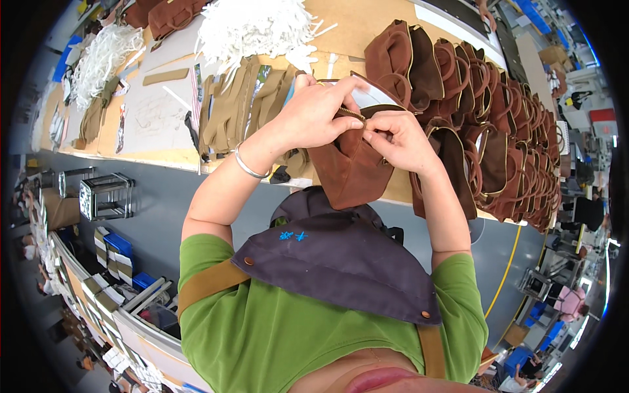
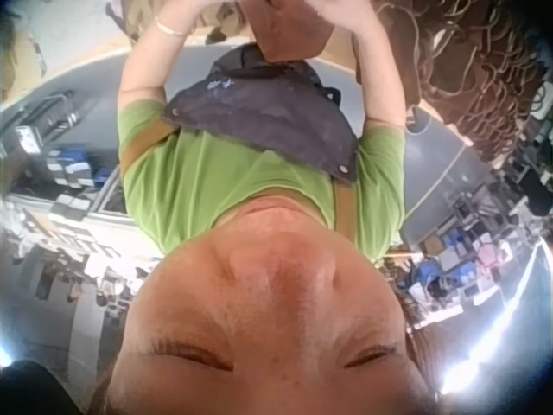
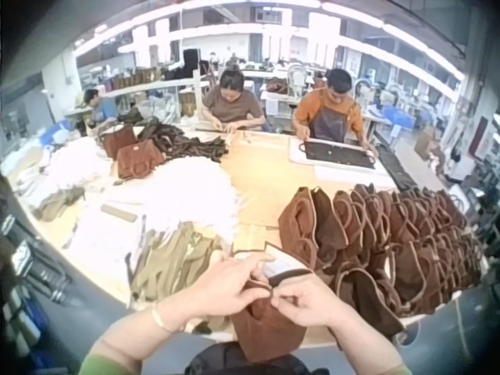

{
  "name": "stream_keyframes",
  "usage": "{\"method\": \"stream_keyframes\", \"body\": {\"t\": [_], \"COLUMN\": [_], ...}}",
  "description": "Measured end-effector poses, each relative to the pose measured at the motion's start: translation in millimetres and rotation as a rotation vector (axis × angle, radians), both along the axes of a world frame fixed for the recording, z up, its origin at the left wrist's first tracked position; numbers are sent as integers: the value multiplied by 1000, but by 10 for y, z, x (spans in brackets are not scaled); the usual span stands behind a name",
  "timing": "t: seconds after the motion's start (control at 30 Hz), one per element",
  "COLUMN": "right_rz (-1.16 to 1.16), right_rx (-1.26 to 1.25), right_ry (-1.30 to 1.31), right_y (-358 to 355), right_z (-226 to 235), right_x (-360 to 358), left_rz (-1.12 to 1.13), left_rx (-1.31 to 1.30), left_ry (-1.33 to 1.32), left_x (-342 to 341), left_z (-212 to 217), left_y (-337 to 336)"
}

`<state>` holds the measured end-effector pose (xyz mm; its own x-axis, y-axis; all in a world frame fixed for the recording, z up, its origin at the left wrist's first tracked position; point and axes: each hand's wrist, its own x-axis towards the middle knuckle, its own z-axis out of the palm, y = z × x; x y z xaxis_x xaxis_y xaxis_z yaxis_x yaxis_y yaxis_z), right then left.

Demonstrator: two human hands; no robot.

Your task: Checking the interior and zippers of several leather handbags on a production table.

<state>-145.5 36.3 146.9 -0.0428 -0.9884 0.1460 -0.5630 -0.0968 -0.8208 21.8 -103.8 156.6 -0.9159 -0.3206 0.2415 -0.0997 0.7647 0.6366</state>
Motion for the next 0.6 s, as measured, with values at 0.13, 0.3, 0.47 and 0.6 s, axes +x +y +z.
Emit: {"method": "stream_keyframes", "body": {"t": [0.13,0.3,0.47,0.6], "right_rz": [-64,-167,-225,-215], "right_rx": [15,132,269,181], "right_ry": [-27,-45,-68,-77], "right_y": [28,73,88,111], "right_z": [2,82,98,41], "right_x": [58,136,180,208], "left_rz": [-43,7,2,35], "left_rx": [-76,-66,-84,-99], "left_ry": [-59,48,91,103], "left_x": [14,41,63,58], "left_z": [-6,-92,-95,-132], "left_y": [-10,12,70,125]}}
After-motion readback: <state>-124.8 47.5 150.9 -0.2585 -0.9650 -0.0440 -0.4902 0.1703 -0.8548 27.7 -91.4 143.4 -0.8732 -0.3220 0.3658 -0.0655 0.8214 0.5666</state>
